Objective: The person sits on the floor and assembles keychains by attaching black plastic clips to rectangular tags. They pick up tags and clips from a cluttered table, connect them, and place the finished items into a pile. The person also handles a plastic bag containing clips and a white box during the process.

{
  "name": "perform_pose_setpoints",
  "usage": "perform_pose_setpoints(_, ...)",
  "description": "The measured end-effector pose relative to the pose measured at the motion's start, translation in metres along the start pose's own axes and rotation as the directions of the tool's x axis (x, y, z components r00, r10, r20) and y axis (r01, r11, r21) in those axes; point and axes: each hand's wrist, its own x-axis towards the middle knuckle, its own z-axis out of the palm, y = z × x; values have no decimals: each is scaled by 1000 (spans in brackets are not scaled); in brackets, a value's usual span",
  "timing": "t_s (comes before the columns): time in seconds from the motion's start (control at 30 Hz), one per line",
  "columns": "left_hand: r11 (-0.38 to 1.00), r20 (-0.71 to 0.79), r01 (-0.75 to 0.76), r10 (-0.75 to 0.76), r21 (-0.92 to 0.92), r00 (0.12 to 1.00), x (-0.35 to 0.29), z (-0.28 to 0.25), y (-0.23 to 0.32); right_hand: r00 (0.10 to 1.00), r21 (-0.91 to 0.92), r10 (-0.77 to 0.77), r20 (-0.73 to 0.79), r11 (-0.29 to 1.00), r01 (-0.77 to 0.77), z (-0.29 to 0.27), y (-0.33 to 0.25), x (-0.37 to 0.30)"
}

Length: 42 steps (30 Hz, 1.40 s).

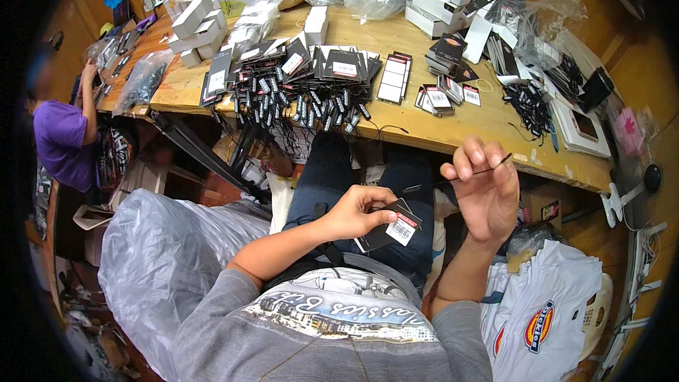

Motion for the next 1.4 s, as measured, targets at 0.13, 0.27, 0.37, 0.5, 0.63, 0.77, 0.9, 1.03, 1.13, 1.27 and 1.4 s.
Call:
perform_pose_setpoints(0.13,997,2,-5,5,71,1000,-1,2,0,999,160,40,27,986,-44,-9,-8,-4)
perform_pose_setpoints(0.27,976,-96,-204,211,76,973,2,-8,5,955,-142,-257,-145,961,237,-16,-8,-12)
perform_pose_setpoints(0.37,953,-255,-272,233,-130,938,7,-18,8,831,-598,-492,-259,758,262,-15,6,-22)
perform_pose_setpoints(0.5,935,-319,-294,222,-197,921,4,-16,15,880,-858,-434,-192,509,64,-3,45,-26)
perform_pose_setpoints(0.63,960,-494,-274,267,59,827,3,-13,10,916,-833,-378,-132,543,104,-4,73,-27)
perform_pose_setpoints(0.77,942,-553,-308,328,132,766,1,-10,17,937,-863,-319,-144,503,38,2,75,-25)
perform_pose_setpoints(0.9,912,-561,-298,409,282,720,-3,-5,22,939,-811,-307,-157,582,54,-7,84,-25)
perform_pose_setpoints(1.03,845,-489,-337,520,416,700,-4,-5,19,940,-785,-299,-163,616,60,-8,86,-25)
perform_pose_setpoints(1.13,775,-429,-359,600,520,675,-4,-5,20,936,-772,-290,-201,635,30,-6,86,-26)
perform_pose_setpoints(1.27,681,-341,-391,681,619,648,-5,-7,20,926,-751,-308,-218,659,42,-4,89,-27)
perform_pose_setpoints(1.4,548,-235,-421,768,722,596,-4,-9,17,920,-731,-299,-252,682,22,-6,92,-28)
